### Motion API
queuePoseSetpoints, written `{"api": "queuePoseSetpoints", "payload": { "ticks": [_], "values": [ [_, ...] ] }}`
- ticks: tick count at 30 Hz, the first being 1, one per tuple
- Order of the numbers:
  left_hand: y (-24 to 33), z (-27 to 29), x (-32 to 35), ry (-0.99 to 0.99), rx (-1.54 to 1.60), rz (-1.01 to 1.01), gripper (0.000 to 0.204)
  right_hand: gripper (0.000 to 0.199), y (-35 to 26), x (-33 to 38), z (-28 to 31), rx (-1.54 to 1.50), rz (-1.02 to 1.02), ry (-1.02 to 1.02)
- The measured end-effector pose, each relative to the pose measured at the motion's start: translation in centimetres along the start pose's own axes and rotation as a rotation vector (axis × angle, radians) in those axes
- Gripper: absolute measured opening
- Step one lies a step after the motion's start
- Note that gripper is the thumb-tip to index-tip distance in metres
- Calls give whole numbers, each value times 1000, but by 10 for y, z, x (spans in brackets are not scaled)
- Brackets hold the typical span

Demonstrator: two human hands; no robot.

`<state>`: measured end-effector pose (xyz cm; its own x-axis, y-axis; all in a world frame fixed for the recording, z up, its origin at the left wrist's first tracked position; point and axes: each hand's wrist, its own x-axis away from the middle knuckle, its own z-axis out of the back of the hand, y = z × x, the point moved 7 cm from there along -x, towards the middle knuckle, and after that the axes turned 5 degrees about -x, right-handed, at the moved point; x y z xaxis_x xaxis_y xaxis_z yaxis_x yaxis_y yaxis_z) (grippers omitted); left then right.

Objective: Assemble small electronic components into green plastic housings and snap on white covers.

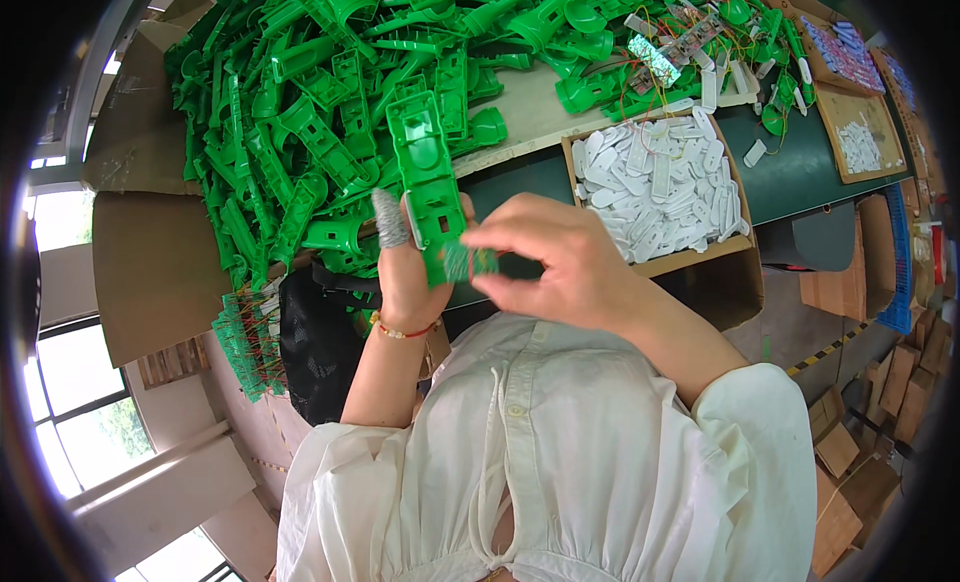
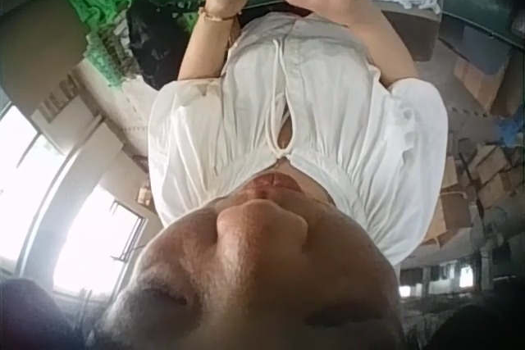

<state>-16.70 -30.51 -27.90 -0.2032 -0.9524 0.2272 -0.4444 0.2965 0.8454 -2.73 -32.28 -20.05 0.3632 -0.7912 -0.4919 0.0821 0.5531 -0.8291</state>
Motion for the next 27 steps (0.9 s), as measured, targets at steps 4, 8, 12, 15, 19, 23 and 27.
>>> {"api": "queuePoseSetpoints", "payload": {
  "ticks": [4, 8, 12, 15, 19, 23, 27],
  "values": [
    [6, -16, 5, -40, -34, -87, 47, 36, -6, -2, -10, 162, 65, 1],
    [10, -25, 10, -77, -1, -122, 43, 38, -17, -1, -11, 453, 208, 101],
    [4, -23, 12, -32, 60, -54, 39, 39, -24, -3, -12, 583, 241, 128],
    [0, -20, 12, -79, 33, -66, 37, 37, -27, -3, -16, 638, 277, 99],
    [0, -25, 14, -93, -55, -107, 33, 35, -25, -1, -19, 655, 285, 73],
    [-4, -27, 14, -75, -26, -61, 31, 34, -21, 0, -19, 698, 270, 60],
    [-6, -28, 15, -12, -40, -30, 34, 34, -21, -2, -21, 730, 214, 1]
  ]
}}
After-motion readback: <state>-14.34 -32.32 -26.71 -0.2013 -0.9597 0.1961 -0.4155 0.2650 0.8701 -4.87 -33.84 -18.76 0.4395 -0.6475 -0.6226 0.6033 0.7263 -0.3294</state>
